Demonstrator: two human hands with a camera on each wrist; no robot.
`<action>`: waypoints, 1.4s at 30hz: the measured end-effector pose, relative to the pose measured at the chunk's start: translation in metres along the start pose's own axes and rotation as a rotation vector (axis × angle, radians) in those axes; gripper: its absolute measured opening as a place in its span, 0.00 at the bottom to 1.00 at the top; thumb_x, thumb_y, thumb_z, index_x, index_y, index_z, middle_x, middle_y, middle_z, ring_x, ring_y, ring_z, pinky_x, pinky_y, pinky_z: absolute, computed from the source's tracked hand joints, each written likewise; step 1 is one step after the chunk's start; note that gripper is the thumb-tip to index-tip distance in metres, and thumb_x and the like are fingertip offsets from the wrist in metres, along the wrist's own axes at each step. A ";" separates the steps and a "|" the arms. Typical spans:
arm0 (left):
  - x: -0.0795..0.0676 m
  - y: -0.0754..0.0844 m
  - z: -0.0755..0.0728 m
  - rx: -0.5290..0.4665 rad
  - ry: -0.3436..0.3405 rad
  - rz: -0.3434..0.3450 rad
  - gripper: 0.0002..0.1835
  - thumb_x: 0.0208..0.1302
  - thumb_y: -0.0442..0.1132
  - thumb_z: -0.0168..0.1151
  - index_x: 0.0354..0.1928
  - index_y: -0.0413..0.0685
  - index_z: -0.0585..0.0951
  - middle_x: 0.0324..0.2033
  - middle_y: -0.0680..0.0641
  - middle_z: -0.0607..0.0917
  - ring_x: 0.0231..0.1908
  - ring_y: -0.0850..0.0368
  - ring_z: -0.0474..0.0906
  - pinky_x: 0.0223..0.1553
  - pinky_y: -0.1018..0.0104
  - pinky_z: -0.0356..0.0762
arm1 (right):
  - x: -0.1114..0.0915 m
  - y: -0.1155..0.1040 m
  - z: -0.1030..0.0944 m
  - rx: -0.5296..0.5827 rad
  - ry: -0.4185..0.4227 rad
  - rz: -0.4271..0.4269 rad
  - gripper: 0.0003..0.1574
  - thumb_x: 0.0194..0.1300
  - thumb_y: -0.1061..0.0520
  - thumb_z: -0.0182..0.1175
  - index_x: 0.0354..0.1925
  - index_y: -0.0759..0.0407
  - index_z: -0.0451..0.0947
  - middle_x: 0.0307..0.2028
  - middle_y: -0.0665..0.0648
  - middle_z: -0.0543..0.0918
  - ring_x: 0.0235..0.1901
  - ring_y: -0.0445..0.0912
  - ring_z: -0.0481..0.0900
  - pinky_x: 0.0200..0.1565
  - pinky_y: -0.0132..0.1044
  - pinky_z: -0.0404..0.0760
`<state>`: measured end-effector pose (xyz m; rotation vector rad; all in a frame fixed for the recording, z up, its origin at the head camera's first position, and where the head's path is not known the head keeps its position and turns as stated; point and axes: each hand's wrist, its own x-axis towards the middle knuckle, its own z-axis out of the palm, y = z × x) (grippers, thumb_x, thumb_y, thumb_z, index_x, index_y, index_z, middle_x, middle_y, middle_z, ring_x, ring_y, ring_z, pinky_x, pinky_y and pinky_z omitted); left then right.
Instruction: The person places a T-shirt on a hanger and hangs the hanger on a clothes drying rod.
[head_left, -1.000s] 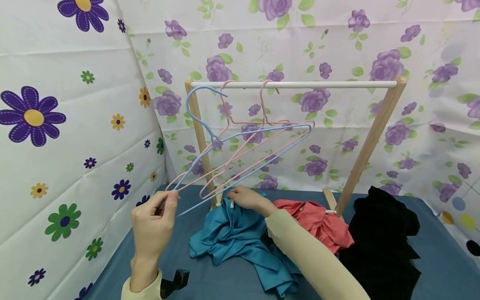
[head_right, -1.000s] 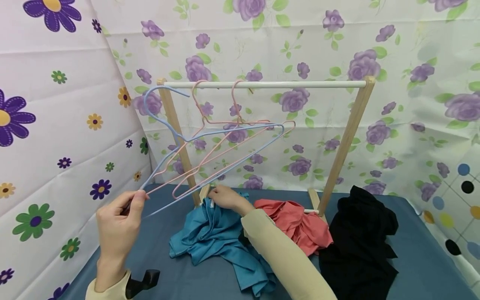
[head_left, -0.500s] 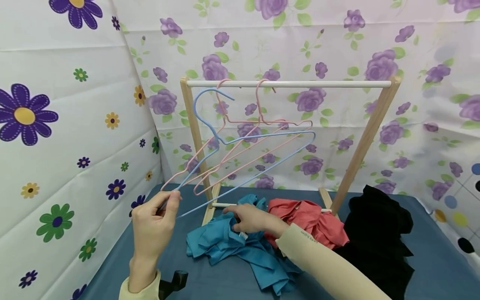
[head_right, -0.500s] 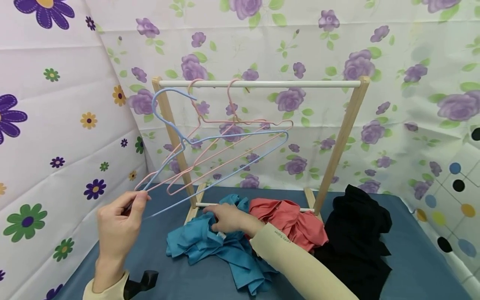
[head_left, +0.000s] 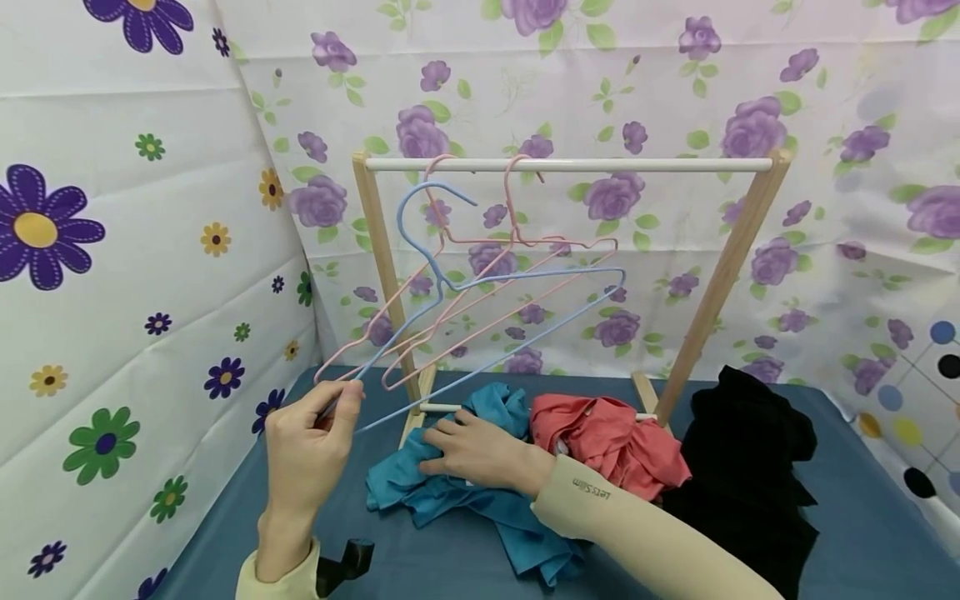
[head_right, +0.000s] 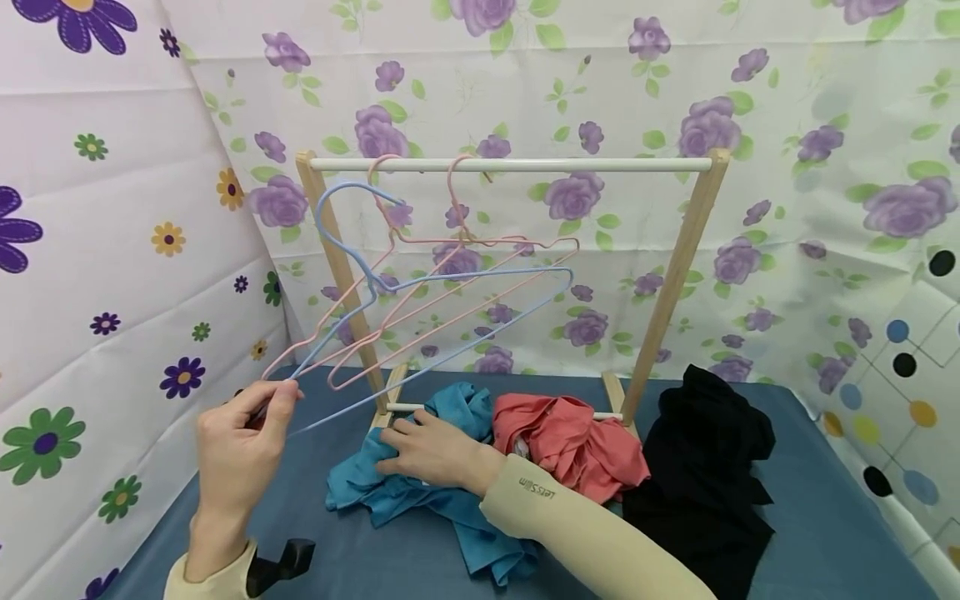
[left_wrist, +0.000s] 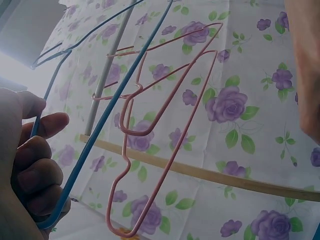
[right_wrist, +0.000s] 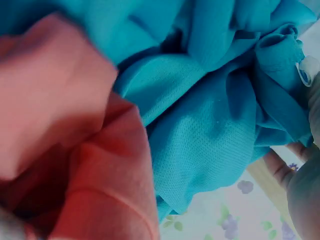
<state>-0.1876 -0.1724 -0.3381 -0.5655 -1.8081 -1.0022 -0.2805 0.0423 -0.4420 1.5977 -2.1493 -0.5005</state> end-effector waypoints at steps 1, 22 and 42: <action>0.000 0.000 0.000 0.004 -0.001 0.000 0.06 0.58 0.24 0.64 0.28 0.40 0.85 0.11 0.59 0.66 0.10 0.69 0.54 0.12 0.76 0.50 | 0.002 0.000 0.000 -0.012 -0.014 -0.001 0.22 0.73 0.56 0.56 0.60 0.32 0.74 0.60 0.51 0.72 0.52 0.45 0.70 0.47 0.40 0.67; 0.000 0.000 0.000 -0.023 0.000 0.016 0.06 0.58 0.24 0.64 0.30 0.39 0.86 0.13 0.57 0.70 0.10 0.69 0.55 0.12 0.76 0.51 | -0.017 0.057 -0.039 0.786 0.320 0.451 0.13 0.73 0.50 0.57 0.29 0.50 0.72 0.17 0.46 0.64 0.16 0.37 0.64 0.23 0.31 0.64; -0.002 -0.001 -0.003 -0.021 -0.012 -0.001 0.06 0.58 0.24 0.64 0.30 0.41 0.86 0.12 0.58 0.69 0.10 0.69 0.55 0.12 0.76 0.51 | -0.068 0.080 -0.060 1.165 0.741 1.169 0.14 0.78 0.52 0.46 0.43 0.61 0.72 0.15 0.52 0.67 0.11 0.44 0.64 0.15 0.35 0.63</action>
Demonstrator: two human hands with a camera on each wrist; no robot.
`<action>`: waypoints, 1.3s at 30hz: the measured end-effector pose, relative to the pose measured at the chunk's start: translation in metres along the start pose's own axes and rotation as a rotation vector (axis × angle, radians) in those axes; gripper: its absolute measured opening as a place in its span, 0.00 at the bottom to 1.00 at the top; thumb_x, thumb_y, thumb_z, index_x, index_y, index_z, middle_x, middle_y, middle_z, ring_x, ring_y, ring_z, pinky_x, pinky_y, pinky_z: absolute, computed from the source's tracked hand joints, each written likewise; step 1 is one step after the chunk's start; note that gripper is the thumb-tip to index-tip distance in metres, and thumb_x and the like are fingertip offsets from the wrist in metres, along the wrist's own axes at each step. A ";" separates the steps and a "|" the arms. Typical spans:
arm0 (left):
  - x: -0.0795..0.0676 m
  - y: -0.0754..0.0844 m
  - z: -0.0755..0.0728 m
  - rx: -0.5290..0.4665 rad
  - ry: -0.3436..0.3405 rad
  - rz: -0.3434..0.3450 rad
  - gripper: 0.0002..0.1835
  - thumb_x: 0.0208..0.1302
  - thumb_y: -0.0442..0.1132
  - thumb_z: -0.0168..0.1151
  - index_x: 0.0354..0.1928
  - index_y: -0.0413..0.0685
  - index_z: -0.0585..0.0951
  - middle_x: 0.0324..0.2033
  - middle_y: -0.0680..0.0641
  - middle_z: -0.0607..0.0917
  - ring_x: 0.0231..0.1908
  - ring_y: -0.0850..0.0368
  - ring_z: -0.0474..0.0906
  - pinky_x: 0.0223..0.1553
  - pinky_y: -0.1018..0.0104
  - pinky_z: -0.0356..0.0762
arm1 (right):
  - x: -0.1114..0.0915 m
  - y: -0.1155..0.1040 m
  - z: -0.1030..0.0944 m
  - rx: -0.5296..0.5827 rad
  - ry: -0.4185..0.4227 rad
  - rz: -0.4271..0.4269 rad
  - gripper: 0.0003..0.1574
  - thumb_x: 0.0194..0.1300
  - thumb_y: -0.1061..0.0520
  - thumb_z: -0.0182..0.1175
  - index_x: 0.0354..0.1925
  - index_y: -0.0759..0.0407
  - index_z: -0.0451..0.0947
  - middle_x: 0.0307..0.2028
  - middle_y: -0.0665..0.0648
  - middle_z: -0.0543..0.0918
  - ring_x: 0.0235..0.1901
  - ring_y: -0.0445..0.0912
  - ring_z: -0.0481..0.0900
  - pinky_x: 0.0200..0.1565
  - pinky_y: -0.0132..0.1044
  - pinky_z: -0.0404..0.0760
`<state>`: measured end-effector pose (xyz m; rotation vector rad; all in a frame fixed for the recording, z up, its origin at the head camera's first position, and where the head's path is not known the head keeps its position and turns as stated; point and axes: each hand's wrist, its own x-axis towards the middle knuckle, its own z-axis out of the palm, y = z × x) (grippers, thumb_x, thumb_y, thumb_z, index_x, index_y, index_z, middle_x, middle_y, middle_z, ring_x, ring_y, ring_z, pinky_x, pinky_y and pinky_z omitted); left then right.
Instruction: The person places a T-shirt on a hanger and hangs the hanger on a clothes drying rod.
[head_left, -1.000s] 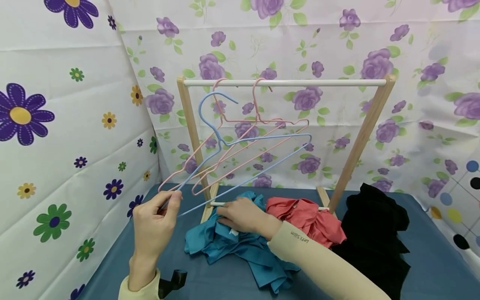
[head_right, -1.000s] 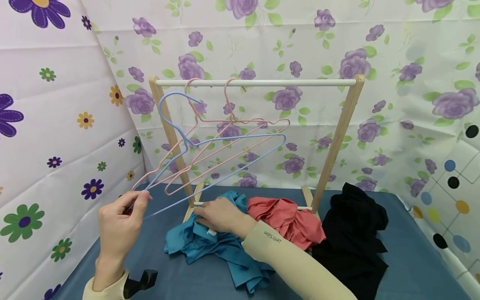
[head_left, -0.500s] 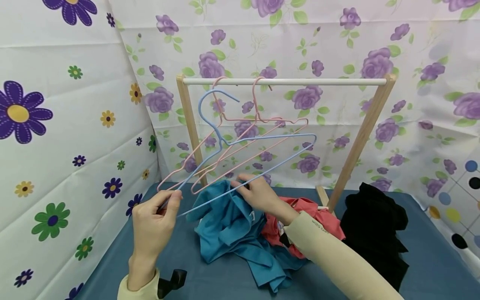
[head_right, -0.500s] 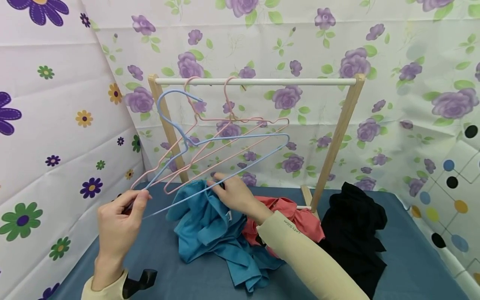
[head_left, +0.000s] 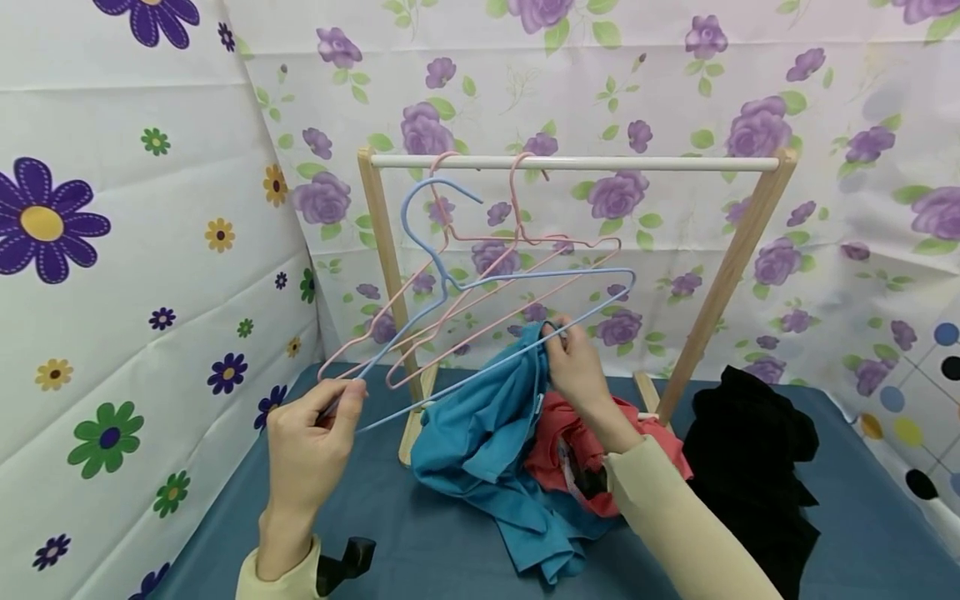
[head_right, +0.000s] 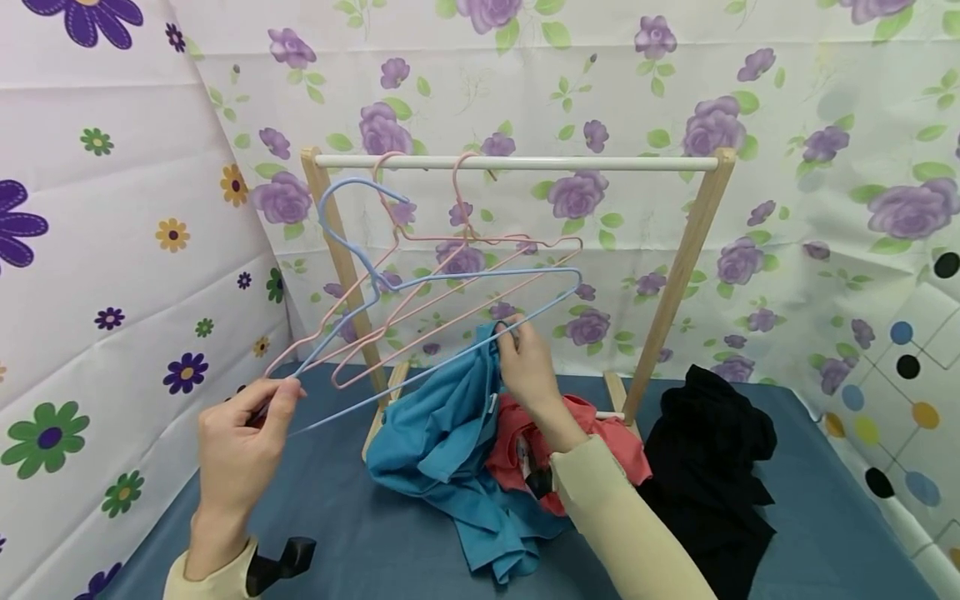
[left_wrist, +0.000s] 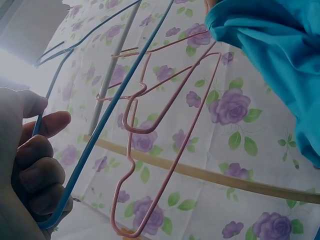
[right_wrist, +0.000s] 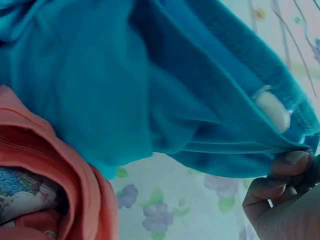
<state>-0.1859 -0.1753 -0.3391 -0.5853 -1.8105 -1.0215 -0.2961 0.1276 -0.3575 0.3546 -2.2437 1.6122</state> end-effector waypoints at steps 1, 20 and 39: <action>0.000 0.000 0.000 -0.001 -0.007 -0.003 0.06 0.59 0.24 0.64 0.30 0.41 0.86 0.13 0.57 0.71 0.10 0.69 0.55 0.12 0.76 0.51 | 0.000 0.000 -0.005 0.006 0.012 0.011 0.15 0.78 0.51 0.46 0.43 0.61 0.72 0.14 0.52 0.66 0.10 0.43 0.64 0.15 0.35 0.63; -0.005 0.016 -0.001 0.064 -0.166 -0.107 0.08 0.64 0.30 0.64 0.31 0.51 0.85 0.12 0.61 0.64 0.10 0.69 0.55 0.12 0.74 0.52 | 0.003 -0.007 -0.053 0.143 0.222 0.087 0.12 0.73 0.61 0.44 0.45 0.68 0.72 0.11 0.55 0.69 0.07 0.45 0.67 0.13 0.36 0.70; -0.001 0.027 -0.034 0.106 -0.142 -0.154 0.09 0.61 0.25 0.65 0.30 0.47 0.86 0.12 0.60 0.67 0.10 0.69 0.55 0.12 0.75 0.52 | 0.021 -0.051 -0.091 -0.341 0.369 -0.086 0.21 0.68 0.58 0.46 0.18 0.60 0.60 0.11 0.52 0.59 0.10 0.42 0.54 0.12 0.33 0.52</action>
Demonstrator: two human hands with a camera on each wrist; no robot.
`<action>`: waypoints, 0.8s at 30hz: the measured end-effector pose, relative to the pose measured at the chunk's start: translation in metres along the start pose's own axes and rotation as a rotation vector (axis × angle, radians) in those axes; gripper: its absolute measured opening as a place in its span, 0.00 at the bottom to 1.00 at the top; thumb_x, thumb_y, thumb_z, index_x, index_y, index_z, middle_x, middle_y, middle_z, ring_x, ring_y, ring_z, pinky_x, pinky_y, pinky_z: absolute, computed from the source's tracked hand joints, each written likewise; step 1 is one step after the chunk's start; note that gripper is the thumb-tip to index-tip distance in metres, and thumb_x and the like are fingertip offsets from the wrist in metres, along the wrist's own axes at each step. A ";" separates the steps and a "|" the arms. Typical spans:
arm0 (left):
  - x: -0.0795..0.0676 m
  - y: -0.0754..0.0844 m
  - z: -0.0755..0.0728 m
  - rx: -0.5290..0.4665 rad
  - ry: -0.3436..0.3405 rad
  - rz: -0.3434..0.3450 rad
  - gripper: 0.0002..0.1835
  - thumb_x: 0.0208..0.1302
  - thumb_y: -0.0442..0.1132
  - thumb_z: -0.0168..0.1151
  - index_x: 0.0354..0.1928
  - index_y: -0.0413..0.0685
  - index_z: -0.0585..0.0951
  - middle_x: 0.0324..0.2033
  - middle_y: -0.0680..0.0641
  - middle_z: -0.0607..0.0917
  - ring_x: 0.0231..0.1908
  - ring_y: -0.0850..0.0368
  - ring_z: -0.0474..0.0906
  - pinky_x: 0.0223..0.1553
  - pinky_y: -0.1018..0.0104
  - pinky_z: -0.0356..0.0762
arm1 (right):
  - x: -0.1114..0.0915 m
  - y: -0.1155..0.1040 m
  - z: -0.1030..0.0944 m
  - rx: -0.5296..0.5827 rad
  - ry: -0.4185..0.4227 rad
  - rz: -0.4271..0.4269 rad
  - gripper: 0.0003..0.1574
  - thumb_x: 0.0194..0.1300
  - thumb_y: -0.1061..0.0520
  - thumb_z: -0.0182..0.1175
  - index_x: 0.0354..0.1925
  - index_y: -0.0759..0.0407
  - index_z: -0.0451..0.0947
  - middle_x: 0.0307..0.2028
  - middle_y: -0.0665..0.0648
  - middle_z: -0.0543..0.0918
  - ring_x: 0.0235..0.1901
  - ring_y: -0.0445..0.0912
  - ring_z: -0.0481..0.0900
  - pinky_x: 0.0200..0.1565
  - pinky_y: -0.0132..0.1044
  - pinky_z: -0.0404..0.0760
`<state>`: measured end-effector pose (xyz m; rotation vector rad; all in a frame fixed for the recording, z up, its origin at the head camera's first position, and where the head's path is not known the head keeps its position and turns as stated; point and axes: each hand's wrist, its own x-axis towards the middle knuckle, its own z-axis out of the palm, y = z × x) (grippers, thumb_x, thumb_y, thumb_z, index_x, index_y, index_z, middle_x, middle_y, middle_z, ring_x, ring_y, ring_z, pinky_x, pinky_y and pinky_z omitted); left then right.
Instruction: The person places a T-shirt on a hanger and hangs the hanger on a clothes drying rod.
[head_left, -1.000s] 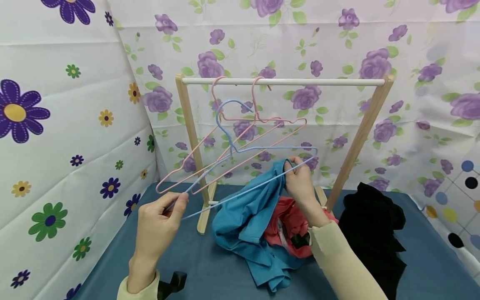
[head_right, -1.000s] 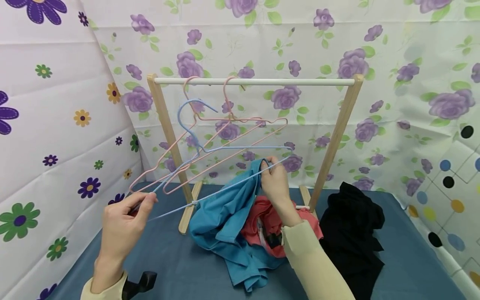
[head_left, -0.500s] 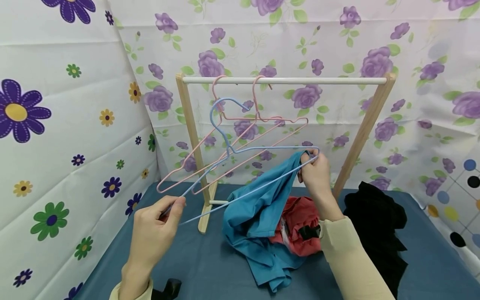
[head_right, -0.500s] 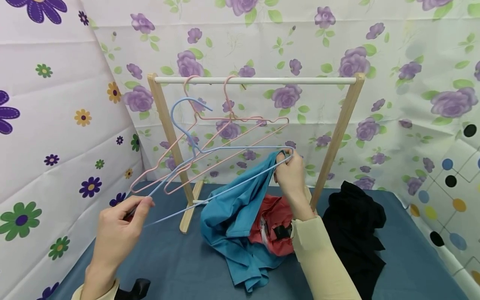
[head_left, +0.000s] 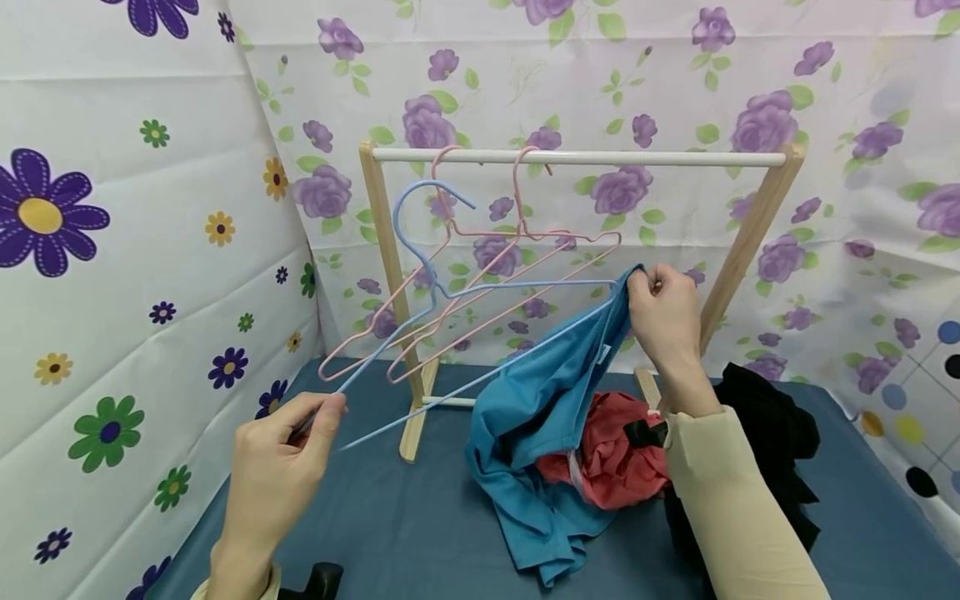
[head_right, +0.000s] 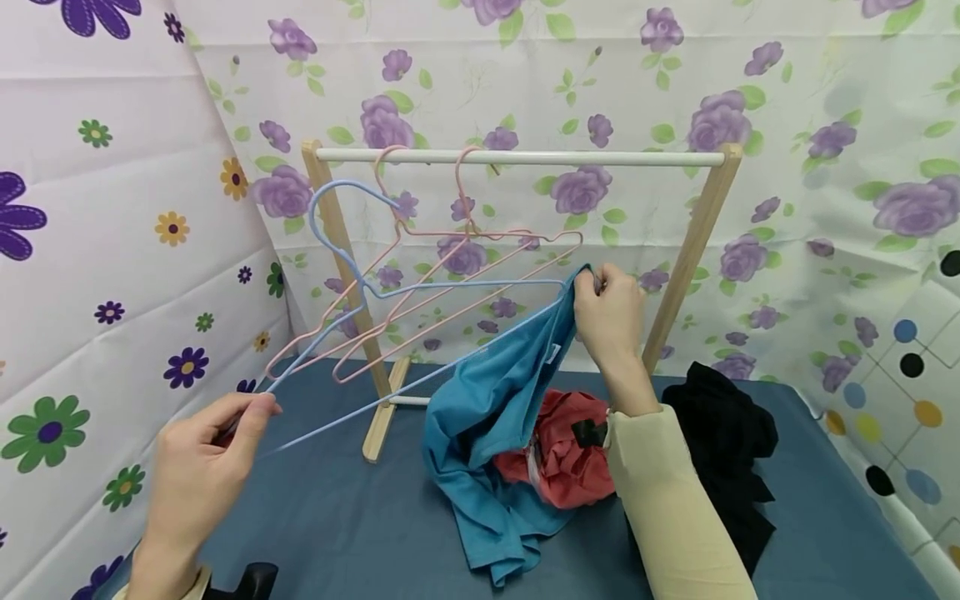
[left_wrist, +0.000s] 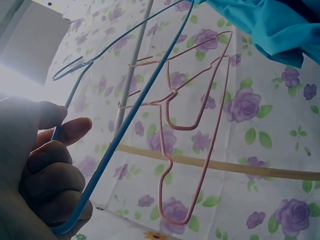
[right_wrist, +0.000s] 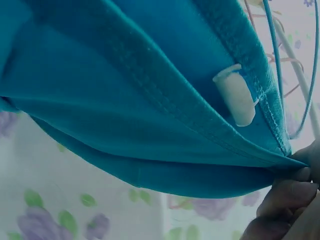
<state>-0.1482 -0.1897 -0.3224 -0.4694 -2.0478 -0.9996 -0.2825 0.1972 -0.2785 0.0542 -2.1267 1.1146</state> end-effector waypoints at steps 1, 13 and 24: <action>0.000 0.000 0.001 -0.001 -0.003 0.005 0.09 0.61 0.25 0.65 0.31 0.47 0.86 0.12 0.60 0.67 0.10 0.69 0.55 0.12 0.75 0.52 | 0.002 -0.003 -0.002 -0.041 0.010 -0.009 0.21 0.68 0.58 0.46 0.17 0.59 0.59 0.11 0.53 0.59 0.10 0.43 0.53 0.12 0.33 0.51; 0.001 0.013 -0.008 -0.019 -0.017 -0.052 0.09 0.63 0.26 0.64 0.31 0.48 0.86 0.12 0.59 0.67 0.10 0.68 0.55 0.11 0.75 0.52 | 0.009 -0.011 -0.017 -0.299 0.042 -0.045 0.22 0.66 0.57 0.46 0.16 0.57 0.56 0.11 0.54 0.56 0.11 0.49 0.53 0.15 0.36 0.47; -0.003 0.019 0.009 -0.022 -0.061 -0.082 0.09 0.63 0.28 0.65 0.32 0.51 0.86 0.11 0.60 0.65 0.09 0.68 0.55 0.11 0.74 0.52 | -0.003 -0.007 -0.012 -0.242 0.010 -0.057 0.22 0.66 0.56 0.48 0.16 0.57 0.57 0.11 0.55 0.58 0.11 0.50 0.55 0.14 0.37 0.49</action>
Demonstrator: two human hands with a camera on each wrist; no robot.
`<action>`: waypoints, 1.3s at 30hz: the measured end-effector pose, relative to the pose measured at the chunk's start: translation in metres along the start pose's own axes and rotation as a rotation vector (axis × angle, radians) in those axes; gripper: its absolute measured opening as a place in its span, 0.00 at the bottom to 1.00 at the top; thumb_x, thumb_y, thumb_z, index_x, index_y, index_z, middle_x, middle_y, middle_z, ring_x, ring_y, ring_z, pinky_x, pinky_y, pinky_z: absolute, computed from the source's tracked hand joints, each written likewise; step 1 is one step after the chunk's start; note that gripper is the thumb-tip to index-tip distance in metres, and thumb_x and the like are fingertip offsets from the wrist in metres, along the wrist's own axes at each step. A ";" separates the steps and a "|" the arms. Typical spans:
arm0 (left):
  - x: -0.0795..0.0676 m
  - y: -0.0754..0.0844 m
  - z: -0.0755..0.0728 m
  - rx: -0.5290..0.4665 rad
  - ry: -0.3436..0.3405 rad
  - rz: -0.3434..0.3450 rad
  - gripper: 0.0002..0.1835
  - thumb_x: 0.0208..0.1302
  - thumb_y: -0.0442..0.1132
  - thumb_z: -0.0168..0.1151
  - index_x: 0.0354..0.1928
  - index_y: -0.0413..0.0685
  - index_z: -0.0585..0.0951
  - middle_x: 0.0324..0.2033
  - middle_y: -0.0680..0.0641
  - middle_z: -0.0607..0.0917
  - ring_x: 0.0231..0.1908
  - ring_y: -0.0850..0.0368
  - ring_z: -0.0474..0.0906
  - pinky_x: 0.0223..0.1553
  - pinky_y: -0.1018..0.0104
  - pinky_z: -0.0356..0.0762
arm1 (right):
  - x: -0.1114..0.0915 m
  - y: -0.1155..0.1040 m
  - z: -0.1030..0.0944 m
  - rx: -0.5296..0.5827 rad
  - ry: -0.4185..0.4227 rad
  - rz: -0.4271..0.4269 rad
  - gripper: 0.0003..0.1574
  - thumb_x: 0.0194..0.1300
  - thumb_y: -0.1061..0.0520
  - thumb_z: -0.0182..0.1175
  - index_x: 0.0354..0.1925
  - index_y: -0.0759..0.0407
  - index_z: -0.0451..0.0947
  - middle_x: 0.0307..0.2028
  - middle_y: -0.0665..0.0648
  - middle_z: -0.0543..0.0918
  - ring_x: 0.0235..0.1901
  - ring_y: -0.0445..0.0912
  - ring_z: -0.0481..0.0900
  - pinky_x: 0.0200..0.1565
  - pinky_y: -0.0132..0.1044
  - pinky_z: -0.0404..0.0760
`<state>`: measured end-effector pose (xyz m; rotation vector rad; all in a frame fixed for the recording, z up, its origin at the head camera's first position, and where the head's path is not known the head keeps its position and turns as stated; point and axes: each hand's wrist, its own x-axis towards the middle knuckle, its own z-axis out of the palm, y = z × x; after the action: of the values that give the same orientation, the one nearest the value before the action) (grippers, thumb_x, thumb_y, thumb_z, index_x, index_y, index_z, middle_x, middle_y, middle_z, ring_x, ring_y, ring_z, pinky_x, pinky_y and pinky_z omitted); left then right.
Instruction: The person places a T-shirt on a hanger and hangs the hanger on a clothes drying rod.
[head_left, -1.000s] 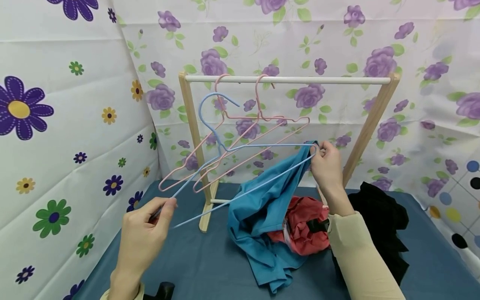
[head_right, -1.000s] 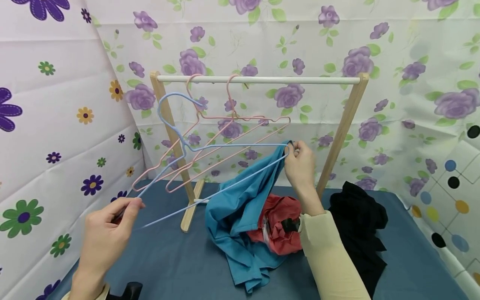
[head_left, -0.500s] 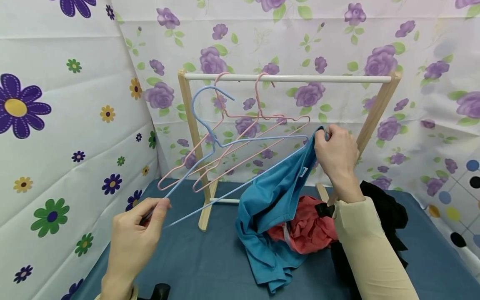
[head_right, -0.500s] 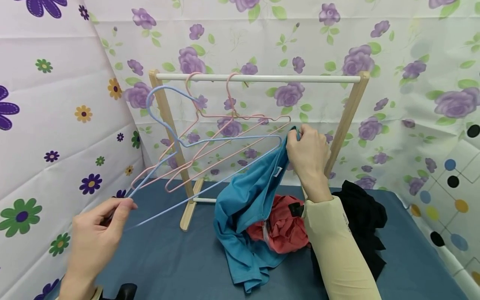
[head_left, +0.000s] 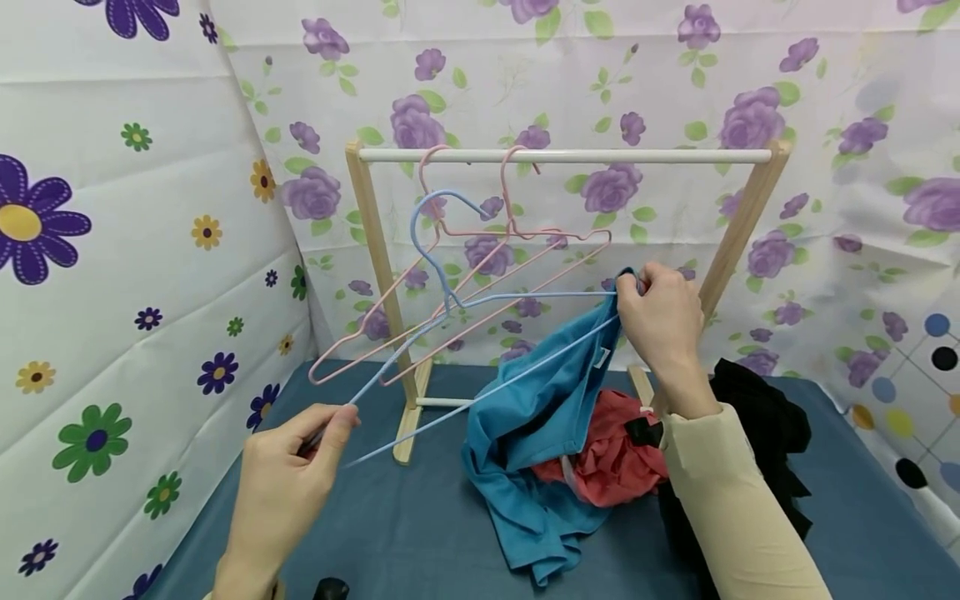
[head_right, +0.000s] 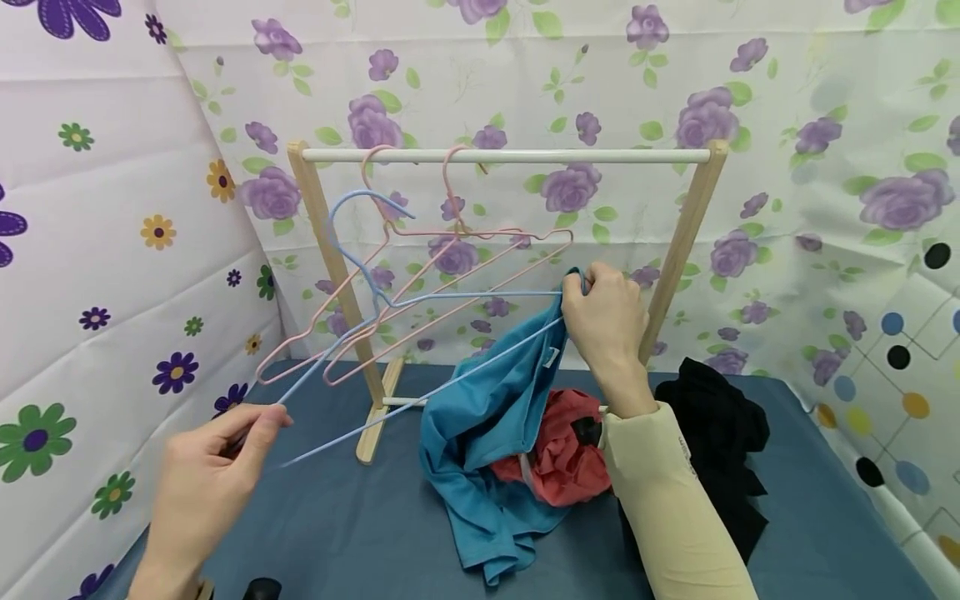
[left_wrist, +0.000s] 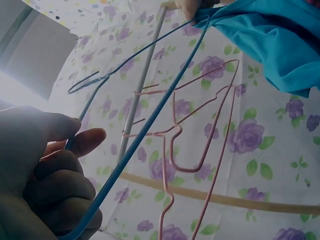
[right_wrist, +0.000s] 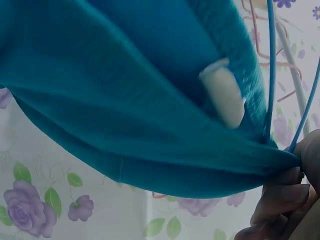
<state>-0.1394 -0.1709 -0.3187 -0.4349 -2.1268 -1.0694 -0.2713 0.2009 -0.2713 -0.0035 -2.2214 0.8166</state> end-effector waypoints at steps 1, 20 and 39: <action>-0.001 0.001 0.002 0.001 0.001 -0.002 0.09 0.64 0.29 0.65 0.31 0.52 0.86 0.11 0.60 0.64 0.09 0.68 0.55 0.11 0.74 0.52 | -0.001 0.000 0.000 0.004 0.002 -0.004 0.22 0.66 0.56 0.48 0.16 0.57 0.58 0.11 0.55 0.58 0.11 0.50 0.55 0.15 0.37 0.49; -0.044 0.053 0.045 -0.266 -0.296 -0.118 0.11 0.76 0.31 0.48 0.43 0.52 0.80 0.13 0.63 0.59 0.11 0.72 0.52 0.10 0.71 0.53 | -0.013 0.001 0.007 0.031 0.014 0.041 0.21 0.62 0.59 0.47 0.14 0.57 0.58 0.14 0.56 0.60 0.14 0.51 0.59 0.13 0.37 0.50; -0.004 0.017 0.019 -0.203 -0.045 -0.120 0.11 0.74 0.32 0.52 0.36 0.50 0.83 0.11 0.56 0.59 0.08 0.65 0.53 0.09 0.72 0.52 | 0.018 0.005 -0.025 0.594 -0.398 -0.459 0.12 0.76 0.64 0.47 0.34 0.68 0.73 0.42 0.59 0.77 0.35 0.47 0.69 0.36 0.36 0.64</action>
<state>-0.1352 -0.1452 -0.3194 -0.4343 -2.1139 -1.3639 -0.2695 0.2231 -0.2496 0.9888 -2.1066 1.2464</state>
